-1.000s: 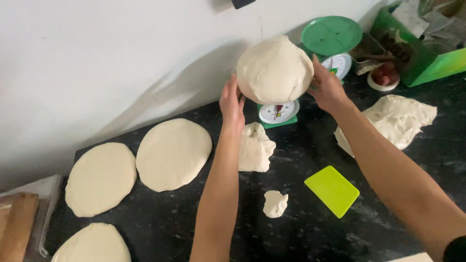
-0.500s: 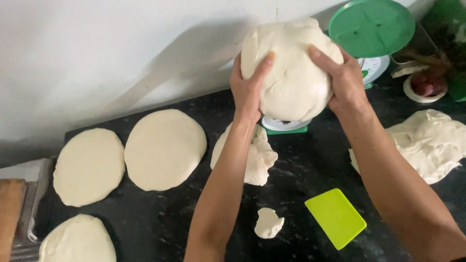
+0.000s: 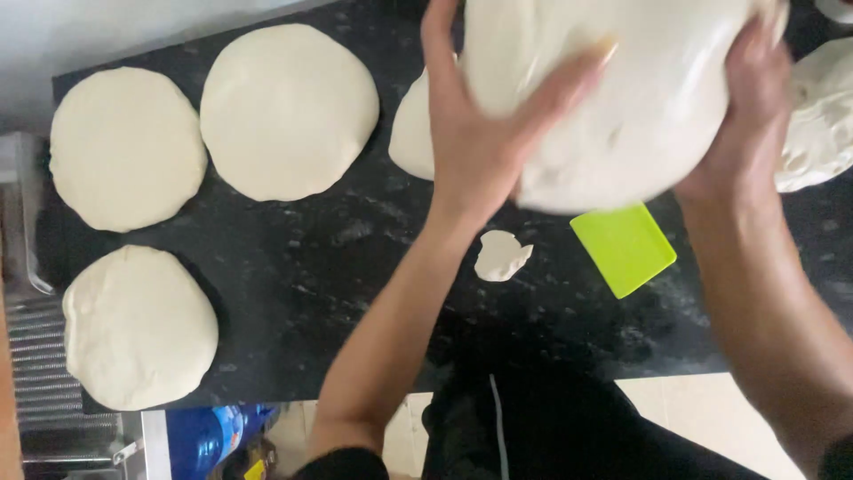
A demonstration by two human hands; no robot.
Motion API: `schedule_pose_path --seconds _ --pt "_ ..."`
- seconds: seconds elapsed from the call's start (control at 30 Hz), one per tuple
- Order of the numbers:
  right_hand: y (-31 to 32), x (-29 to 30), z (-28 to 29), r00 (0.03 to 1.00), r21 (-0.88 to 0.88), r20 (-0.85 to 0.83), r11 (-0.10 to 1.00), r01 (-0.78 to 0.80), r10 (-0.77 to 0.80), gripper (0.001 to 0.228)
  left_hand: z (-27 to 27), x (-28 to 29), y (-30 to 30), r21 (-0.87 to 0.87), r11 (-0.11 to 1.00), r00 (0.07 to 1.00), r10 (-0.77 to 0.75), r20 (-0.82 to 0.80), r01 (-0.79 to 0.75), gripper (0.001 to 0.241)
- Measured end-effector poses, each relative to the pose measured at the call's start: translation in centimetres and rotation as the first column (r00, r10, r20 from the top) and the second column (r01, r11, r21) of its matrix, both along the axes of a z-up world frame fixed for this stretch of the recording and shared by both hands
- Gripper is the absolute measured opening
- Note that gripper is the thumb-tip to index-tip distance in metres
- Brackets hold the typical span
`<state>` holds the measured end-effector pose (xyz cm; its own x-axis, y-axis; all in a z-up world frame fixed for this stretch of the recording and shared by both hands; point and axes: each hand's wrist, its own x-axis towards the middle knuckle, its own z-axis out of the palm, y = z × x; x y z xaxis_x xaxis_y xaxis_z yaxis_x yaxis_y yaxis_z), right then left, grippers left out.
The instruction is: Weighing, cutting, and shaping dough into round portions on a counter in a bakery.
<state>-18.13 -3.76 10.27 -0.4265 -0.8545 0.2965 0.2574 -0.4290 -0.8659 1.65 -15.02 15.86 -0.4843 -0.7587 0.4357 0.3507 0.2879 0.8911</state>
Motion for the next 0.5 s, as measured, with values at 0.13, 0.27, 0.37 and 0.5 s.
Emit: schedule_pose_path --seconds 0.13,0.27,0.37,0.5 --pt "6.4 7.4 -8.2 0.970 0.484 -0.122 0.841 0.243 -0.210 0.057 -3.6 9.2 7.2 0.618 0.784 0.998 0.024 0.052 -0.051 0.113" --pt "9.9 11.5 -13.4 0.444 0.408 -0.885 0.689 0.599 0.139 0.037 -13.5 14.6 9.9 0.454 0.867 0.908 -0.004 0.418 -0.205 0.106" --pt "8.7 13.8 -10.0 0.616 0.499 -0.787 0.620 0.606 0.032 0.056 -14.3 15.6 7.8 -0.273 0.895 0.510 0.429 0.746 -0.354 0.115" --pt "5.1 14.9 -9.2 0.590 0.559 -0.788 0.608 0.564 0.176 0.070 -14.9 13.4 5.5 0.245 0.932 0.705 0.017 0.709 -0.268 0.094"
